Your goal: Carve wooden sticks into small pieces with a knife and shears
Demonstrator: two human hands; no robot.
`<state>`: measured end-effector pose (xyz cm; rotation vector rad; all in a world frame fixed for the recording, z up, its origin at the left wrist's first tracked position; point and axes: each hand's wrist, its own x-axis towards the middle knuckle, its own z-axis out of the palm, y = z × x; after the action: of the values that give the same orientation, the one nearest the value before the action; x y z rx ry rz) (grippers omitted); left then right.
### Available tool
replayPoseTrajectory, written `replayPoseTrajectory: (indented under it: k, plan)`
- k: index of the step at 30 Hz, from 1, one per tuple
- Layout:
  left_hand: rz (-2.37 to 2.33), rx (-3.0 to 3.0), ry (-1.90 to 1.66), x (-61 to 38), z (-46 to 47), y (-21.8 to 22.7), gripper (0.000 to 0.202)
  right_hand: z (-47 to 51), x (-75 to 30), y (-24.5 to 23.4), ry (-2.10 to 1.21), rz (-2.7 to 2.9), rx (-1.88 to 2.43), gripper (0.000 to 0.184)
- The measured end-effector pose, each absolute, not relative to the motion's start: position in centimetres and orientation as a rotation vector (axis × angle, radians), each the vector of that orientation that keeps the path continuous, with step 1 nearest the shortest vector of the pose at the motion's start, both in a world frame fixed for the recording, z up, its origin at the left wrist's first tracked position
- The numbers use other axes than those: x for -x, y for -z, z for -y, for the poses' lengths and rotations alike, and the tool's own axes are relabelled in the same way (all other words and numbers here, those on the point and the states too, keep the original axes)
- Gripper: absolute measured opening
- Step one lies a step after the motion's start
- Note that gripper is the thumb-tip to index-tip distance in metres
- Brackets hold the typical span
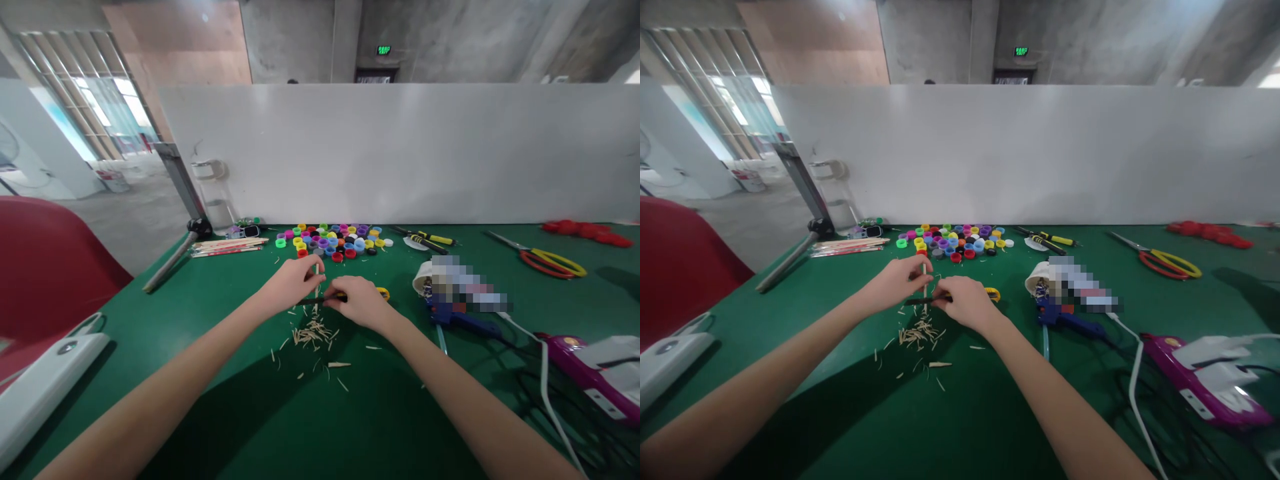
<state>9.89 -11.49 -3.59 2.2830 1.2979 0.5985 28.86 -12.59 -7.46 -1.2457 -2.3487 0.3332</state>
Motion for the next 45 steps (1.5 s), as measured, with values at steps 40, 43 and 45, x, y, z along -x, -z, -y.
replayPoseTrajectory:
  k: [40, 43, 45]
  plan:
    - [-1.256, -2.27, -0.574, -10.0, 11.8, 2.7, 0.015, 12.8, -29.2, 8.1, -0.282, 2.472, 1.132, 0.005]
    - [-1.315, -2.28, -0.591, -10.0, 11.7, 2.8, 0.018, 13.0, -29.3, 7.8, -0.253, 2.392, 1.152, 0.002]
    - [-1.347, -2.291, -0.603, -10.1, 11.7, 2.8, 0.02, 13.2, -29.3, 7.7, -0.236, 2.348, 1.178, 0.003]
